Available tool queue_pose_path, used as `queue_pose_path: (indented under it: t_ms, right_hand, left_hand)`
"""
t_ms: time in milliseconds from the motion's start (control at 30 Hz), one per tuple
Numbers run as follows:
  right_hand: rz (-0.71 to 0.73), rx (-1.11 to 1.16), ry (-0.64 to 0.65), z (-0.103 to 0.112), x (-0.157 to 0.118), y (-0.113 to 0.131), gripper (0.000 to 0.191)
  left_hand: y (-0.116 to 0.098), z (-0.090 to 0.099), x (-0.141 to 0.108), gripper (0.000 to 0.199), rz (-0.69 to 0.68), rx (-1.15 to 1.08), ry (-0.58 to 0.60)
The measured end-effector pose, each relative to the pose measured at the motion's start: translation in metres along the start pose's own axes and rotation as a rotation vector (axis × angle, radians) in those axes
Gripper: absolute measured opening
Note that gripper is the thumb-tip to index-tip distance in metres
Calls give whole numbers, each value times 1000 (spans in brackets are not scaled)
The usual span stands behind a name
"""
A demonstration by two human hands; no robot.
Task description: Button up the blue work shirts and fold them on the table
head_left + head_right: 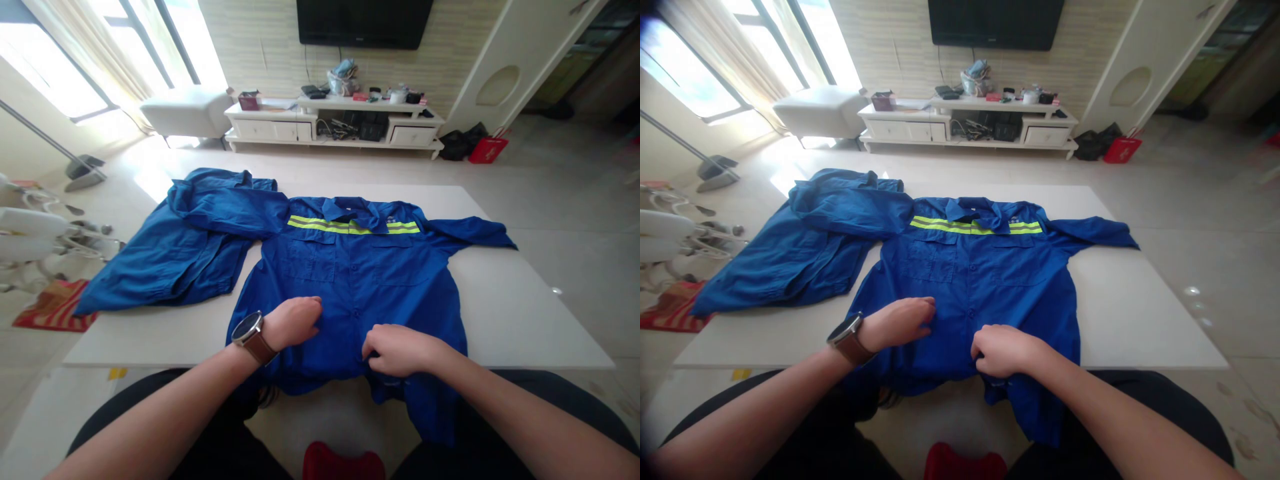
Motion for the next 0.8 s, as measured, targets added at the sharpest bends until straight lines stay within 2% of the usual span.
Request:
queue_pose_path:
  t_ms: [100, 200, 367, 500, 567, 667, 800]
  right_hand:
    - [-2, -3, -6, 0, -1, -1, 30]
    - [9, -7, -2, -1, -1, 0, 29]
    - [-17, -94, -70, 6, 4, -2, 19]
    - [-37, -182, -226, 18, 9, -5, 40]
    - [-16, -231, -230, 15, 10, -5, 42]
    - [2, -307, -203, 7, 12, -5, 32]
    - [-20, -374, -261, 11, 17, -10, 18]
  left_hand:
    - [14, 18, 0, 23, 55, 17, -1]
    - [22, 28, 0, 19, 95, 33, -46]
    - [23, 15, -1, 13, 99, 14, -29]
    - [13, 6, -1, 13, 47, -3, -34]
    - [9, 4, -1, 13, 28, 2, -34]
    - [6, 3, 0, 14, 13, 18, -30]
    - [1, 3, 2, 15, -4, 33, -32]
Point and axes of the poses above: each hand's wrist, its own x-axis towards the middle knuckle, its own z-axis out of the back of the hand, y = z × x, the point moved 10 cm from there along x, towards the middle knuckle, and after that the axes turned 11 degrees about -y, right-handed, at the moved point
